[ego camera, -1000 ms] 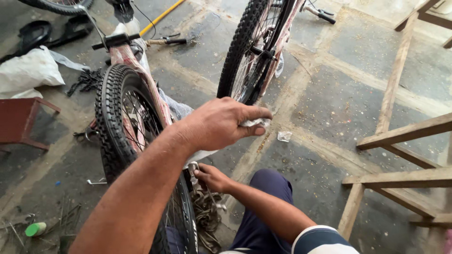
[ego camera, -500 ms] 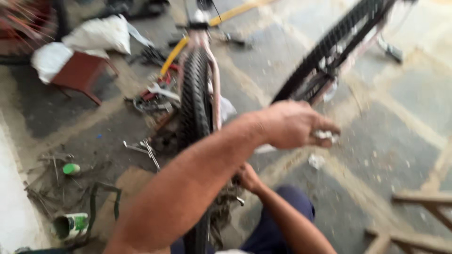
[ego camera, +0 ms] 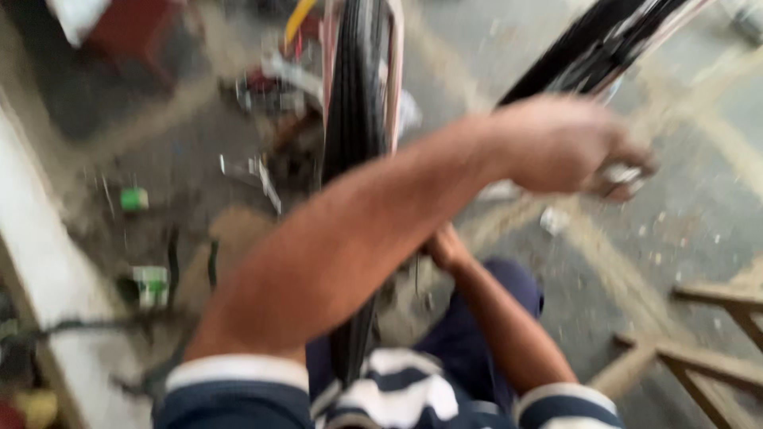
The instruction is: The person sits on the floor of a bicycle workshop and fits a front wheel to a new bicycle frame, holding the axle with a plastic bag and tightening the axle nuts by hand. They then lift and reposition the bicycle and pick up a wrench from the floor.
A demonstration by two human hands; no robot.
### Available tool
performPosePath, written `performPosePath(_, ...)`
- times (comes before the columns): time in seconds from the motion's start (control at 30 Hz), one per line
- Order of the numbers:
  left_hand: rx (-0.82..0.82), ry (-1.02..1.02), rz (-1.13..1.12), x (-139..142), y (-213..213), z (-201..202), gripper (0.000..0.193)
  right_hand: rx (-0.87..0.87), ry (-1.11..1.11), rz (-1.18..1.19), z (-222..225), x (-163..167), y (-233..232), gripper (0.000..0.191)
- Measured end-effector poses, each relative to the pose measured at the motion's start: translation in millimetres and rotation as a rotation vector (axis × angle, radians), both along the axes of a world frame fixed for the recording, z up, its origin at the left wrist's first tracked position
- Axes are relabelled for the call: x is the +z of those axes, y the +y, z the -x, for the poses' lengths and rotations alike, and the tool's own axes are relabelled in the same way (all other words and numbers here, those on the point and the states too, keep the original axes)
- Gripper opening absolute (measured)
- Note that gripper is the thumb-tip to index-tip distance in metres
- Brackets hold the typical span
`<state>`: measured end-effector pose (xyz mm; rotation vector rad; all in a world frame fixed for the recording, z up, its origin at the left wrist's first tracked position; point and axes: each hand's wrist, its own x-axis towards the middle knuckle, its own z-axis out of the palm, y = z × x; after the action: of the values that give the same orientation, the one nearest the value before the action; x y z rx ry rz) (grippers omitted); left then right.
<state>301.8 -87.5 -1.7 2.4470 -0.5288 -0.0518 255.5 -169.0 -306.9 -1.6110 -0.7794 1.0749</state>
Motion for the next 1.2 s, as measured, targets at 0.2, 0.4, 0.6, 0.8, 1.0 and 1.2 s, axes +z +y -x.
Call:
performPosePath(0.2,0.001,-0.181,0.079,-9,-8,-9,0.044,-0.083,-0.156,-0.094,-11,4,65,0.047)
performPosePath(0.4,-0.018,-0.238,0.112,-9,1,-11,0.03,-0.033,-0.057,-0.027,10,10,30,0.044)
performPosePath(0.6,-0.026,-0.157,0.1,-15,-2,-17,0.024,-0.079,-0.052,-0.019,3,-2,23,0.041)
performPosePath(0.8,0.067,-0.239,0.074,-12,6,-13,0.028,-0.085,-0.154,-0.052,-7,6,80,0.038)
performPosePath(1.0,0.111,-0.193,0.018,-9,12,-15,0.024,-0.079,0.119,0.056,12,8,1,0.035)
performPosePath(1.2,0.117,-0.206,0.073,-16,8,-21,0.022,-0.062,-0.151,-0.047,-2,-9,54,0.032)
